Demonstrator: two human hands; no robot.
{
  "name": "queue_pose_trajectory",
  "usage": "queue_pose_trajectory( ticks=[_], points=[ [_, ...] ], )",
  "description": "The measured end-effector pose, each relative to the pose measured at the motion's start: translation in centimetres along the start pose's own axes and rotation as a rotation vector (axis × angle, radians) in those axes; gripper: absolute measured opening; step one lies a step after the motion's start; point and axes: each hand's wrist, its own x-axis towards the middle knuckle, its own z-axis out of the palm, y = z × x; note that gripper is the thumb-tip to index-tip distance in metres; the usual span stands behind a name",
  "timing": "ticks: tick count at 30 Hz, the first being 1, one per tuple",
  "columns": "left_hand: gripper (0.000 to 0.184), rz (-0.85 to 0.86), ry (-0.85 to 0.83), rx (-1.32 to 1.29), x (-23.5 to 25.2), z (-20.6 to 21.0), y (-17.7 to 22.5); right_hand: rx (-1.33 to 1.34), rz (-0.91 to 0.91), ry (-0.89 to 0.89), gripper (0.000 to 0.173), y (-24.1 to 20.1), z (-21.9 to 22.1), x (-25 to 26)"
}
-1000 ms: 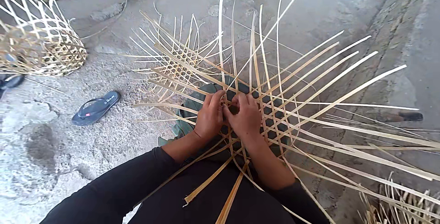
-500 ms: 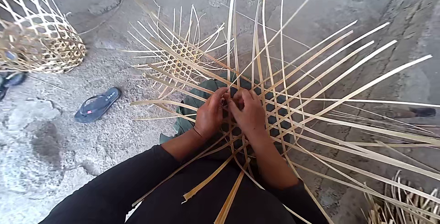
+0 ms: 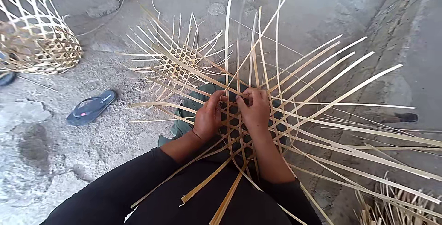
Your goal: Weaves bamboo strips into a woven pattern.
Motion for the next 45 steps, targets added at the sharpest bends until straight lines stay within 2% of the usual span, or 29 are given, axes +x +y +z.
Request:
queue_pose_trajectory(
  ticks=[6, 9, 12, 15, 23, 29, 32, 34, 36, 37, 39, 40, 42, 43, 45],
  points=[
    [0.036, 0.011, -0.006, -0.023, 0.1, 0.0, 0.0, 0.037, 0.011, -0.023, 0.026, 0.0, -0.3, 0.2],
    [0.035, 0.008, 0.007, -0.027, 0.2, -0.1, 0.0, 0.075, 0.009, -0.113, 0.028, -0.2, -2.1, 0.7],
    [0.036, -0.002, 0.006, -0.029, 0.2, -0.2, -0.1, 0.003, -0.105, -0.042, 0.027, 1.1, -4.2, 1.8],
    [0.036, 0.002, 0.001, -0.036, 0.1, -0.2, -0.2, -0.148, -0.265, 0.011, 0.026, 3.9, -3.9, 2.8],
    [0.036, -0.003, -0.008, -0.052, 0.2, -0.3, -0.2, -0.164, -0.293, -0.03, 0.028, 5.2, -3.2, 2.8],
    [0.035, -0.001, -0.01, -0.089, 0.2, -0.1, -0.4, -0.196, -0.195, -0.065, 0.026, 3.0, -4.7, 3.2],
    [0.037, -0.03, -0.028, -0.124, 0.2, 0.1, -0.3, 0.003, -0.161, 0.026, 0.026, -0.7, -5.4, 4.8],
    [0.036, -0.053, -0.036, -0.149, 0.2, 0.1, -0.3, 0.282, -0.192, -0.114, 0.026, -2.9, -4.4, 6.9],
    [0.036, -0.063, -0.047, -0.17, 0.2, 0.2, -0.3, 0.501, -0.232, -0.399, 0.033, -4.5, -2.2, 9.5],
    [0.036, -0.056, -0.048, -0.176, 0.2, 0.3, -0.4, 0.513, -0.279, -0.545, 0.041, -5.1, -1.1, 10.7],
    [0.035, -0.038, -0.05, -0.168, 0.3, 0.2, -0.4, 0.382, -0.34, -0.836, 0.055, -6.7, 0.5, 11.9],
    [0.033, -0.031, -0.044, -0.158, 0.3, 0.1, -0.4, 0.286, -0.345, -0.99, 0.056, -7.6, 1.0, 12.1],
    [0.031, -0.016, -0.015, -0.139, 0.3, 0.0, -0.2, 0.127, -0.32, -1.249, 0.047, -9.4, 1.1, 12.3],
    [0.03, -0.005, -0.011, -0.125, 0.3, 0.0, -0.2, 0.092, -0.301, -1.311, 0.041, -9.9, 1.0, 12.5],
    [0.029, 0.039, 0.002, -0.098, 0.1, 0.0, -0.3, 0.149, -0.3, -1.322, 0.028, -9.7, 0.9, 12.5]
  ],
)
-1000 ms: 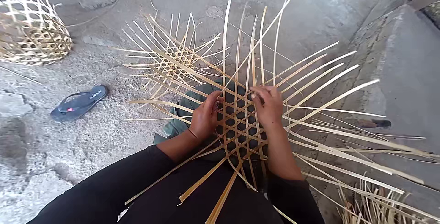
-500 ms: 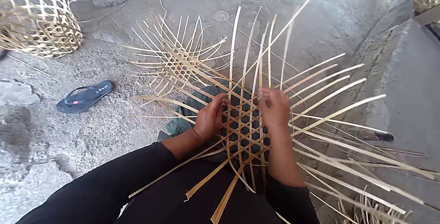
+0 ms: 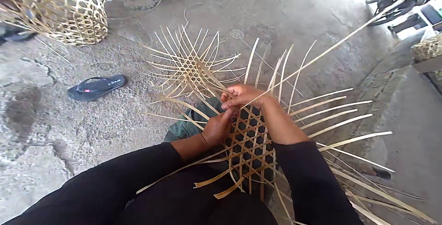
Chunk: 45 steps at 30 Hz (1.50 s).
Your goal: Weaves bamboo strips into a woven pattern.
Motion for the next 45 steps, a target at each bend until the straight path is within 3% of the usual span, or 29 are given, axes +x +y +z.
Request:
queue_pose_trajectory(
  ticks=[2, 4, 6, 8, 10, 12, 14, 16, 19, 23, 26, 29, 32, 35, 39, 42, 45],
  points=[
    [0.03, 0.07, 0.041, 0.012, -0.2, 0.1, 0.1, 0.086, -0.11, 0.145, 0.019, 1.3, 0.8, -0.5],
    [0.029, 0.052, 0.043, -0.027, -0.1, 0.1, 0.0, 0.31, -0.31, 0.417, 0.016, 3.5, 2.7, -1.1],
    [0.03, -0.034, -0.003, -0.065, 0.1, -0.1, 0.0, 0.641, -0.521, 0.662, 0.029, 5.7, 4.3, -1.3],
    [0.033, -0.098, -0.062, -0.071, 0.6, -0.1, -0.1, 0.747, -0.65, 0.801, 0.033, 6.3, 5.1, -2.1],
    [0.034, -0.132, -0.105, -0.072, 1.0, 0.1, -0.2, 0.492, -0.692, 0.835, 0.042, 5.8, 5.5, -3.9],
    [0.034, -0.129, -0.105, -0.073, 1.1, 0.1, -0.3, 0.047, -0.711, 0.845, 0.064, 3.9, 4.7, -6.3],
    [0.034, -0.124, -0.094, -0.079, 0.9, -0.1, -0.4, -0.463, -0.645, 1.001, 0.052, 1.5, 3.1, -8.7],
    [0.036, -0.1, -0.076, -0.07, 0.8, -0.1, -0.4, -0.879, -0.44, 1.112, 0.035, -0.4, 1.1, -10.7],
    [0.037, -0.079, -0.064, -0.046, 0.8, -0.2, -0.5, -1.152, -0.168, 0.974, 0.03, -1.5, -1.7, -12.7],
    [0.039, -0.1, -0.075, -0.009, 1.0, -0.4, -0.3, -1.077, 0.009, 0.92, 0.019, 0.3, -2.1, -13.5],
    [0.041, -0.133, -0.11, -0.02, 1.2, -0.8, -0.6, -0.754, 0.312, 0.953, 0.016, 3.3, -0.5, -13.6],
    [0.042, -0.204, -0.156, -0.045, 1.3, -1.3, -0.7, -0.436, 0.456, 1.037, 0.02, 7.3, 2.1, -13.2],
    [0.04, -0.299, -0.211, -0.098, 1.7, -2.3, 0.2, -0.325, 0.394, 1.204, 0.018, 9.8, 5.1, -12.4],
    [0.032, -0.207, -0.29, 0.114, 2.5, -4.7, 1.2, -0.365, 0.281, 1.394, 0.017, 11.0, 7.2, -11.6],
    [0.035, -0.039, -0.404, 0.392, 2.8, -7.9, 2.7, -0.41, 0.19, 1.516, 0.021, 12.3, 9.0, -10.8],
    [0.037, -0.033, -0.492, 0.397, 1.6, -7.5, 2.8, -0.468, 0.13, 1.572, 0.02, 12.7, 9.4, -10.0],
    [0.031, -0.008, -0.422, 0.379, 0.6, -6.4, 2.3, -0.443, 0.144, 1.566, 0.021, 12.8, 9.7, -9.3]
  ],
)
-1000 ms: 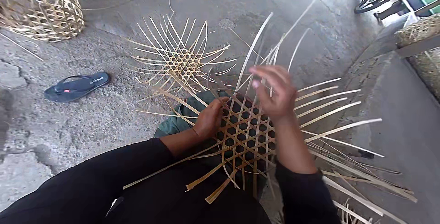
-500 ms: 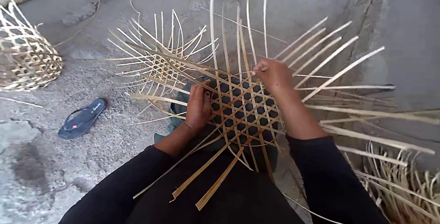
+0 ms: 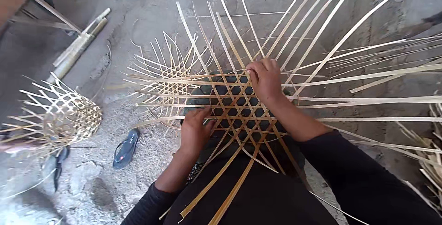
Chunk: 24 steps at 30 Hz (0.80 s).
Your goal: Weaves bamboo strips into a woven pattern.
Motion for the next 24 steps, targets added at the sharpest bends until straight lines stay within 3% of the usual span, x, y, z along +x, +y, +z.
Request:
queue_pose_trajectory(
  ticks=[8, 17, 21, 24],
  points=[
    [0.032, 0.089, 0.07, -0.023, 1.0, 0.4, -0.2, 0.032, 0.047, 0.025, 0.022, 0.4, 0.3, 0.0],
    [0.056, 0.191, 0.047, -0.072, 2.7, 0.4, -1.4, 0.057, 0.139, 0.001, 0.021, 0.6, 0.6, 0.4],
    [0.073, 0.119, -0.002, -0.051, 3.0, -0.1, -1.1, 0.07, 0.145, 0.014, 0.02, 0.6, 0.6, 0.4],
    [0.07, 0.054, -0.083, -0.027, 3.6, -0.7, -0.3, 0.079, 0.129, 0.038, 0.02, 0.6, 0.6, 0.3]
  ],
)
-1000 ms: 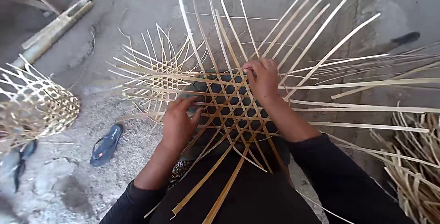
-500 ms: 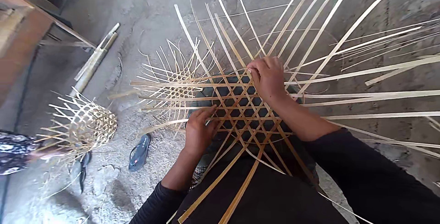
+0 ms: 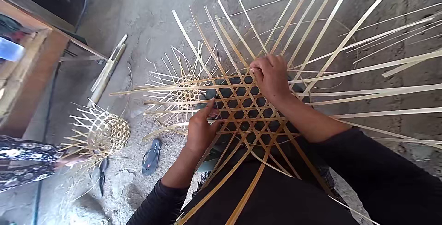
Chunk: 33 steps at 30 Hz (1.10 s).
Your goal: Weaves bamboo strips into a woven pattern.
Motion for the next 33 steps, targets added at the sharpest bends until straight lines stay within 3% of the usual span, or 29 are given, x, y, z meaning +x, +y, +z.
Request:
queue_pose_trajectory(
  ticks=[3, 7, 11, 22, 28, 33],
  points=[
    [0.07, -0.041, -0.064, -0.051, 0.7, -0.4, 0.0, 0.004, -0.012, 0.01, 0.019, 0.0, 0.0, -0.2],
    [0.089, -0.112, -0.116, -0.086, 1.2, -0.6, -0.1, 0.005, -0.005, 0.017, 0.019, 0.1, 0.0, -0.1],
    [0.08, -0.127, -0.173, -0.037, 1.8, -1.1, 0.8, -0.007, 0.008, 0.004, 0.02, 0.1, 0.1, -0.1],
    [0.086, -0.105, -0.291, 0.023, 3.6, -1.9, 1.3, -0.005, 0.02, 0.002, 0.02, 0.0, -0.1, 0.1],
    [0.075, -0.087, -0.16, -0.032, 2.2, -1.0, 0.9, -0.038, -0.104, -0.067, 0.02, 0.5, -1.7, 1.6],
    [0.065, -0.072, -0.208, -0.082, 2.5, -1.7, 0.2, -0.096, -0.124, -0.004, 0.022, 0.8, -0.8, 1.5]
  ],
)
